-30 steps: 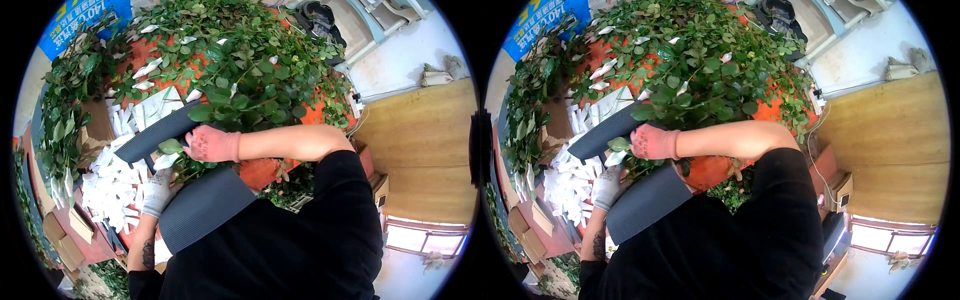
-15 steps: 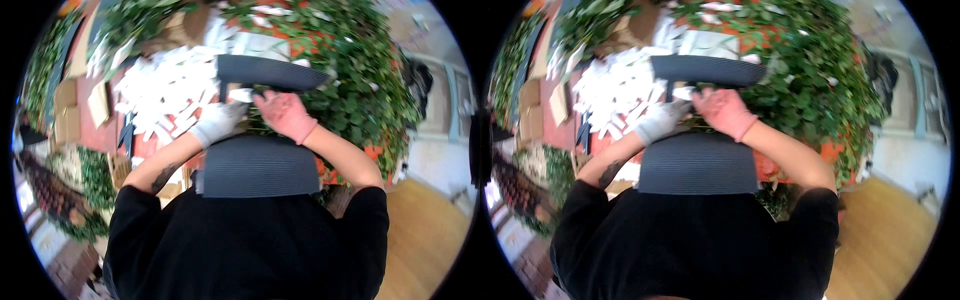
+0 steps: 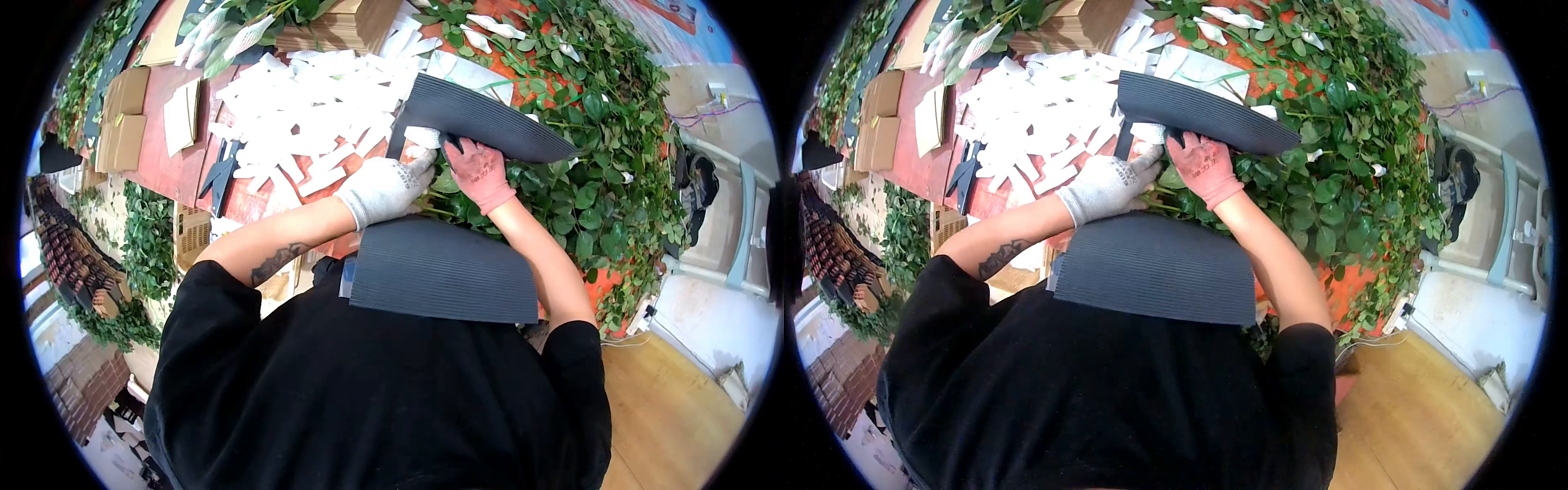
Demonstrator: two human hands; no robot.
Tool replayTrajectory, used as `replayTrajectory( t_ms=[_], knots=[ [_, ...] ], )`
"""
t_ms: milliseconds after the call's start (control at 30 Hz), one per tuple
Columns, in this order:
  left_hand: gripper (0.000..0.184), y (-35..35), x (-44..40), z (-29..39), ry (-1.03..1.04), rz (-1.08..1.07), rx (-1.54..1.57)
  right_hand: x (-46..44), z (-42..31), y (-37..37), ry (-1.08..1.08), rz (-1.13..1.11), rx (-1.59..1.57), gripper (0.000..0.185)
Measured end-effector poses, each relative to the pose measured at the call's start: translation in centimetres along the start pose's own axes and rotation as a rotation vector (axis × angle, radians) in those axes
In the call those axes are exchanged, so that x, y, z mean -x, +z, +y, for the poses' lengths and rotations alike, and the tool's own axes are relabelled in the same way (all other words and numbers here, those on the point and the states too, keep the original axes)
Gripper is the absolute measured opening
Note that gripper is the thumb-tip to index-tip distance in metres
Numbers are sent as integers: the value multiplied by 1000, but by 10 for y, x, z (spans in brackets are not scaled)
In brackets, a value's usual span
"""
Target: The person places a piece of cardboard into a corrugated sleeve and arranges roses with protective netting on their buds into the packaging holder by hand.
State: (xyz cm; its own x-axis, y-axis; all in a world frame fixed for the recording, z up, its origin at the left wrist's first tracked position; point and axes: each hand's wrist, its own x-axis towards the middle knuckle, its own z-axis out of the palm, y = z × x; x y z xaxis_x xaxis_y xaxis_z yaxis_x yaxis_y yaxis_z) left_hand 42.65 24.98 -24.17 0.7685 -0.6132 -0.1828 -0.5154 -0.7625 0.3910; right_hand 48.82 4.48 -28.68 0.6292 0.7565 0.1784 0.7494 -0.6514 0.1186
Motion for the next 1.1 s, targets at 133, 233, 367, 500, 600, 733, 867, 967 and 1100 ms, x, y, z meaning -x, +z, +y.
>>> replayTrajectory(
  t_ms=[133,233,367,500,600,733,867,967,1100],
  knots=[
    [60,7,0,1,-13,-5,-20,-4,-9,-5,34,-142,89,28],
    [61,6,-2,1,-40,-28,18,-6,-8,-16,33,-137,123,31],
    [51,8,-8,-17,45,32,157,-4,-5,-4,15,-165,99,32],
    [29,7,-18,-55,22,441,285,-8,-8,-7,48,-139,88,31],
    [23,9,-26,-57,-44,461,114,-7,-6,-4,60,-132,70,31],
    [20,21,-35,-59,-99,460,36,-3,-6,-3,74,-71,46,31],
    [18,26,-37,-65,-67,384,-64,-5,-5,-5,113,-110,68,36],
    [18,20,-35,-63,-62,361,-13,-6,-6,-6,161,-175,19,35],
    [15,8,-29,-70,4,411,30,-8,-4,-6,172,-175,59,34]
  ],
)
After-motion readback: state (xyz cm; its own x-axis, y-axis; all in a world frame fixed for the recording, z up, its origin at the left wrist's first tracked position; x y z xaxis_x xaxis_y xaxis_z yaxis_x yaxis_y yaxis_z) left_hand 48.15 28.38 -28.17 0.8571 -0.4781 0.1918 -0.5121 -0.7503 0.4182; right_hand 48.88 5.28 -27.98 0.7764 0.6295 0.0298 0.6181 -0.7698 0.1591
